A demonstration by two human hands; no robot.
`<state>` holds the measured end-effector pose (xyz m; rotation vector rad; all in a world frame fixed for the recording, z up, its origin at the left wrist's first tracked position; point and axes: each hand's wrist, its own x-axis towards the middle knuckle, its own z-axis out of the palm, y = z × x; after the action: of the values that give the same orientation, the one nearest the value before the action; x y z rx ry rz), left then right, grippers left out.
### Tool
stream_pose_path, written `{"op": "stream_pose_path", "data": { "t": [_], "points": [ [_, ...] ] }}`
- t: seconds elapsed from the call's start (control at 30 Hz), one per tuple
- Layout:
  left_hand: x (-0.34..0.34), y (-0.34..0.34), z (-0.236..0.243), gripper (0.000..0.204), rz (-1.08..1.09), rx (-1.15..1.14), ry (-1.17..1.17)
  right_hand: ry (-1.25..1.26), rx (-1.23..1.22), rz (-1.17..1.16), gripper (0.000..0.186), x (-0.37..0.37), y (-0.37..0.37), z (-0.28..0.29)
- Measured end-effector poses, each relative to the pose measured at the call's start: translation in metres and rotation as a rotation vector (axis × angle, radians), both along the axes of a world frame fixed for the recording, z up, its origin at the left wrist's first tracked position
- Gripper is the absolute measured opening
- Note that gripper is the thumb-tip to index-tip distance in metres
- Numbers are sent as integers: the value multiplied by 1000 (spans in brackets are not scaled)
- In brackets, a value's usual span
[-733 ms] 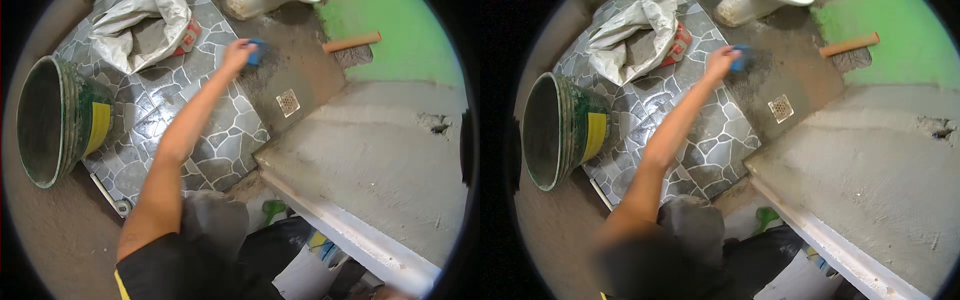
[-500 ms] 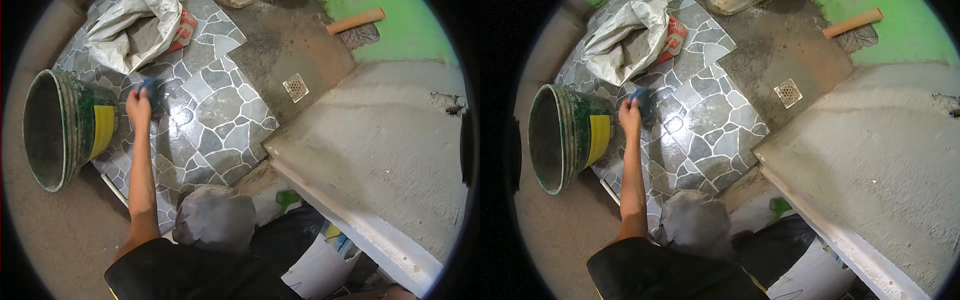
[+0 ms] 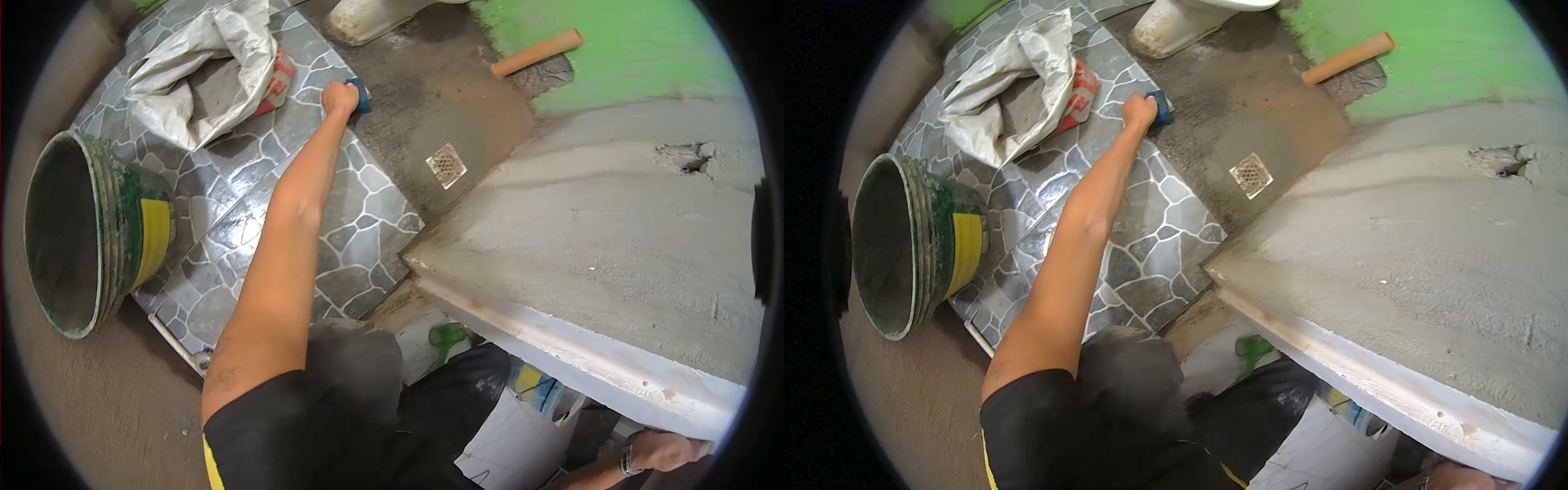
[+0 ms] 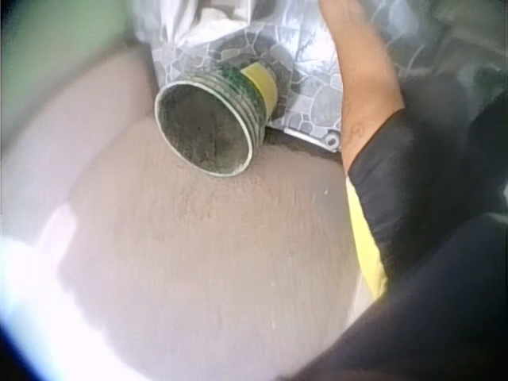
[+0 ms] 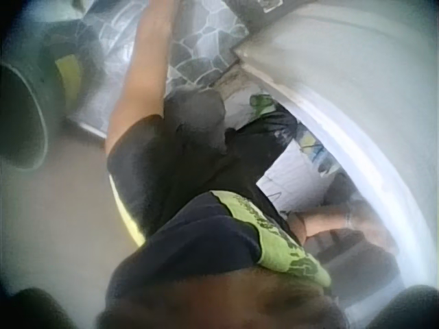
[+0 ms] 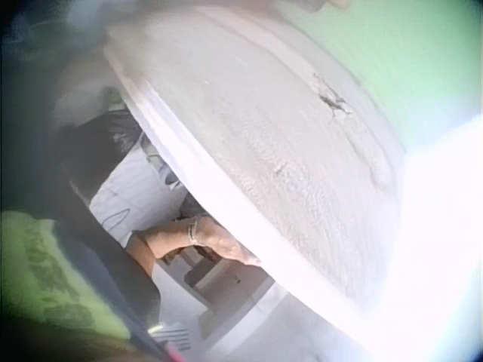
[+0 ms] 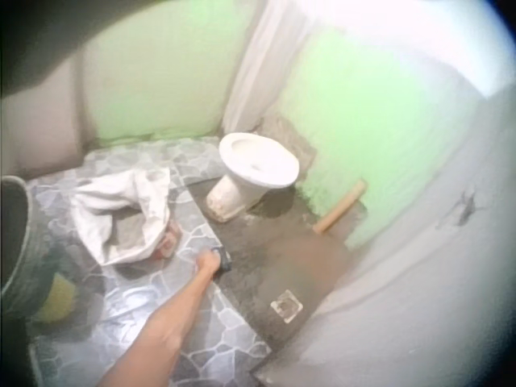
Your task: Setting and securing floor tiles using mortar and tools.
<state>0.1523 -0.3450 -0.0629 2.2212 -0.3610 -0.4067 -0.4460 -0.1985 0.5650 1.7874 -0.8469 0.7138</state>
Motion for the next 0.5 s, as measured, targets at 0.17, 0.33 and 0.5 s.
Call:
{"op": "stream_pose_path", "data": {
  "t": [0.17, 0.33, 0.5],
  "points": [
    [12, -52, 38, 26, 129, -395, 647, -218, 57, 103, 66, -18, -7, -7],
    [-18, 71, 145, 13, -79, -1024, 828, -61, -151, 258, 48, -25, -22, -18],
    [-50, 354, 283, 9, 291, -883, -343, 6, -247, 211, 33, -27, -33, -27]
  ]
}}
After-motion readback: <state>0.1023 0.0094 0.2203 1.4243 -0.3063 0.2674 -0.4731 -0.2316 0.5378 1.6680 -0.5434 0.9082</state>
